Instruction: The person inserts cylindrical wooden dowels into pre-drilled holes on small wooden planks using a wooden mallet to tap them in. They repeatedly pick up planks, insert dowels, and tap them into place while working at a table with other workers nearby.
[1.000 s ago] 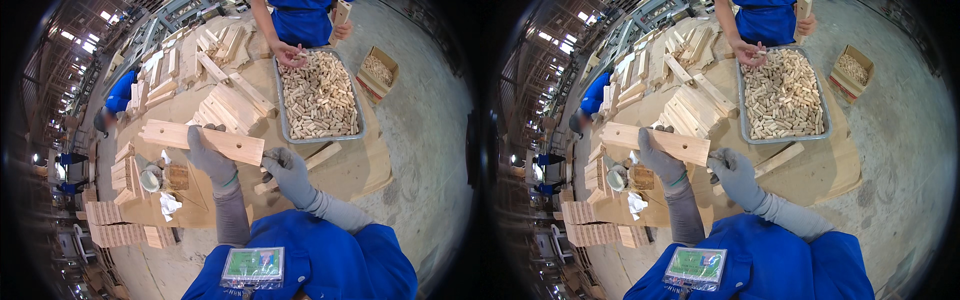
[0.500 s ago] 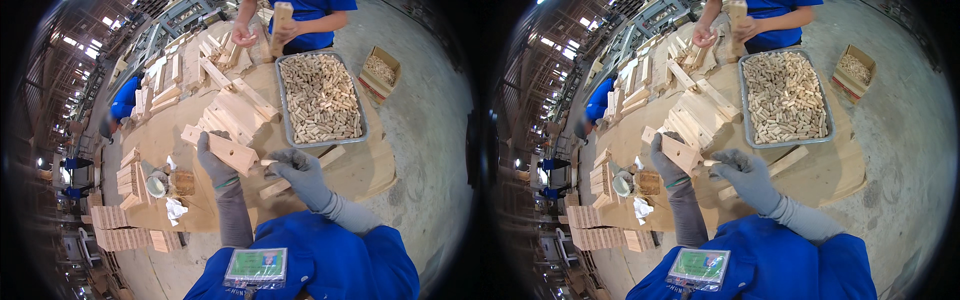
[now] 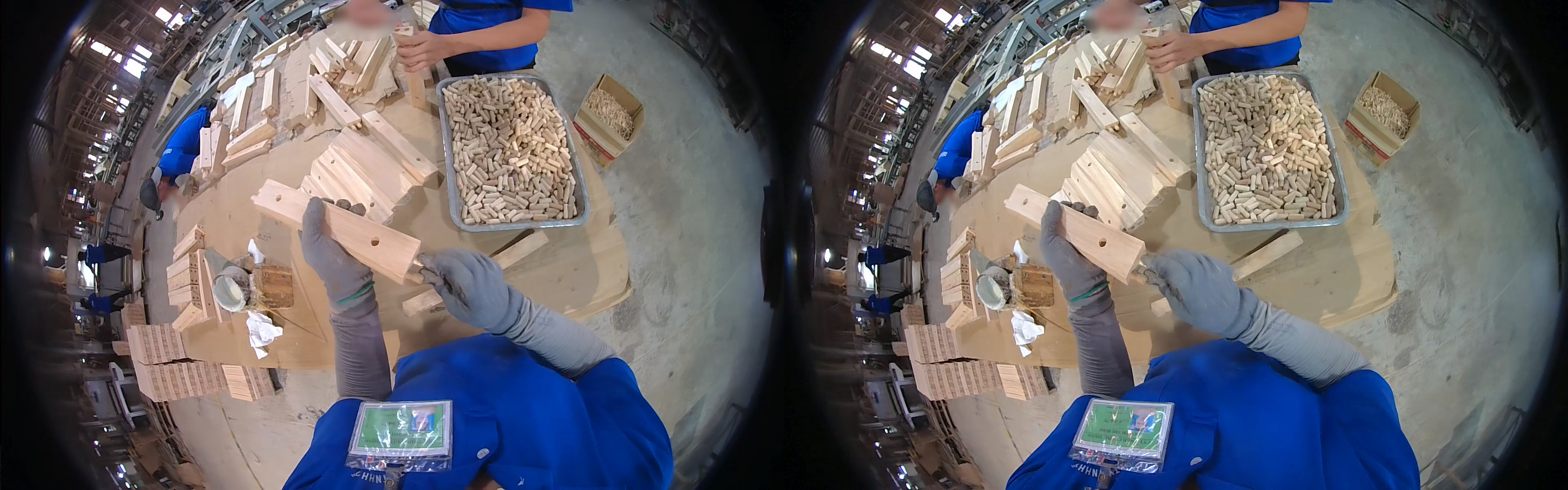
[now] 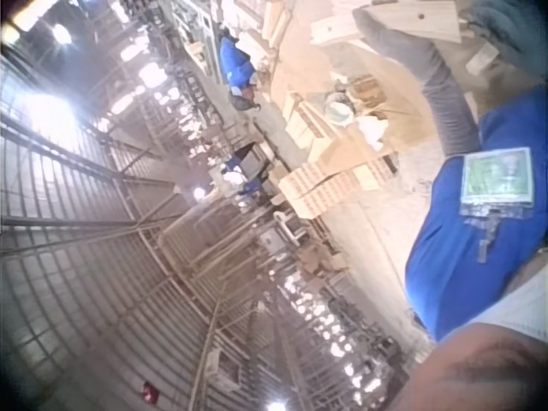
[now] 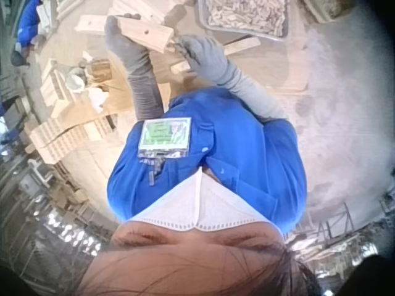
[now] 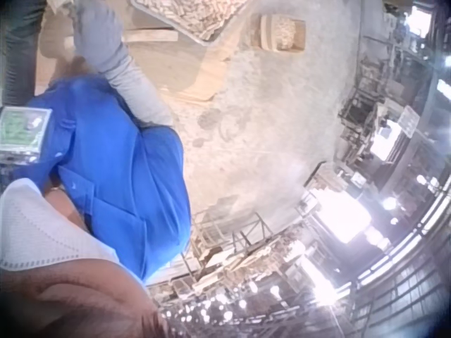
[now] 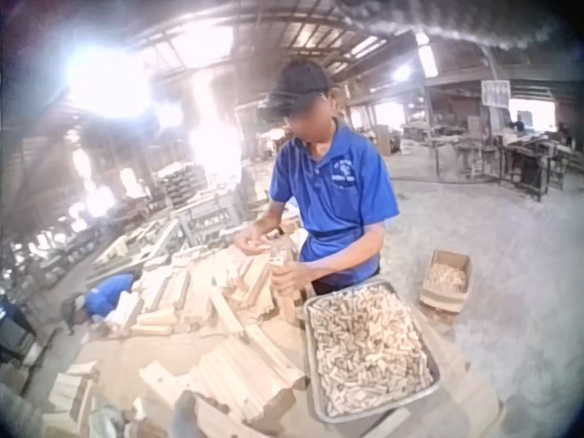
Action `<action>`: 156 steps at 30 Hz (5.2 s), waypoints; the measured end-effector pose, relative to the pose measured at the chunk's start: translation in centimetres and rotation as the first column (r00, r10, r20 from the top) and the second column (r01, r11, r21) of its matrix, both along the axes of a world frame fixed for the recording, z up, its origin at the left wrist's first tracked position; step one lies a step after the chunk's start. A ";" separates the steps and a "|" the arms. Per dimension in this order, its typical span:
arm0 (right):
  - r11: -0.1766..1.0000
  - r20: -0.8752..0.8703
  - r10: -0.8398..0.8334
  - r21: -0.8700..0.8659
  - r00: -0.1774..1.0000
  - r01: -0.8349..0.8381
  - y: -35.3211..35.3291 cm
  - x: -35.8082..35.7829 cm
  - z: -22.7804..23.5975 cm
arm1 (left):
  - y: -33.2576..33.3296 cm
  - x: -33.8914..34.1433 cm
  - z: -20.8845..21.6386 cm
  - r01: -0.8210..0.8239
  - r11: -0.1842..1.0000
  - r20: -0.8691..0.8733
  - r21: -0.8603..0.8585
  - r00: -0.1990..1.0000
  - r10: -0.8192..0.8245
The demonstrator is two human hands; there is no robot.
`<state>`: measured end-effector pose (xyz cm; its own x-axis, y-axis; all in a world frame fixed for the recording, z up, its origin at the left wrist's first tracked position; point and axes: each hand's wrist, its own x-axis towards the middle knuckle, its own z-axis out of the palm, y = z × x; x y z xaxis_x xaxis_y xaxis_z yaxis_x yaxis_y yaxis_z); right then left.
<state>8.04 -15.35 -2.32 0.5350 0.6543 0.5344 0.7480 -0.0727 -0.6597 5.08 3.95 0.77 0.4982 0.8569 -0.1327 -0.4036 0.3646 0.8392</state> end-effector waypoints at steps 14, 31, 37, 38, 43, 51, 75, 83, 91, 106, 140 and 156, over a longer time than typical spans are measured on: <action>0.713 0.032 0.126 -0.698 0.991 -0.068 -11.2 2.8 -7.0 | 9.0 -2.3 -5.4 0.064 0.964 0.175 -0.257 0.984 -0.019; 0.944 -0.236 0.152 0.322 0.960 -0.070 -1.8 -1.2 -4.4 | 5.8 0.4 -2.2 0.185 0.936 0.269 -0.299 0.957 -0.103; 0.959 0.078 -0.071 -0.269 0.994 0.090 -0.3 -0.4 -6.1 | 7.0 2.4 -4.8 0.116 0.930 0.203 -0.349 0.978 -0.046; 0.954 0.033 -0.068 -0.291 0.997 0.075 -1.1 -0.4 -7.0 | 8.5 2.9 -5.5 0.137 0.917 0.171 -0.375 0.982 -0.077; 0.708 -0.245 -0.160 -0.704 0.956 -0.062 -4.7 0.8 -8.4 | 14.1 7.8 -4.8 0.330 0.901 0.163 -0.283 0.942 -0.294; 0.499 -0.290 -0.031 -0.834 0.956 -0.237 -6.4 0.4 -12.2 | 25.1 18.2 -11.1 0.348 0.913 -0.116 0.214 0.937 -0.330; 0.486 -0.139 0.014 -0.864 0.990 -0.129 -7.7 1.2 -8.8 | 12.2 23.8 -16.5 0.602 0.760 -0.583 0.247 0.718 -0.379; 0.758 0.070 -0.330 -0.576 0.942 0.308 -11.4 8.0 -7.2 | 8.4 7.2 -0.9 0.584 0.810 -0.159 -0.051 0.796 -0.584; 0.754 -0.007 -0.323 -0.606 0.946 0.253 -8.5 16.2 -11.6 | 3.5 -6.2 0.6 0.707 0.681 -0.701 0.191 0.584 -0.409; 0.778 -0.345 -0.249 -0.628 0.905 -0.026 -5.7 16.7 -11.8 | -6.0 -10.0 -3.9 0.898 0.292 -0.805 0.329 0.429 -0.409; 0.828 -0.556 0.303 -0.249 0.774 -0.503 -7.5 2.5 0.9 | -6.4 -10.3 -2.9 0.938 -0.183 -0.952 0.295 0.305 0.030; 0.925 -0.604 -0.105 -0.351 0.790 -0.146 -1.1 13.7 -4.2 | -2.6 -8.3 -1.9 0.897 0.420 -0.739 0.140 0.377 -0.558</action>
<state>21.71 -16.50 -6.54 0.6457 0.7442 -0.1711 0.2083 -0.3872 -0.8982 -3.23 1.39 -1.15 0.9251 0.1768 -0.3360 0.3700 -0.2220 0.9021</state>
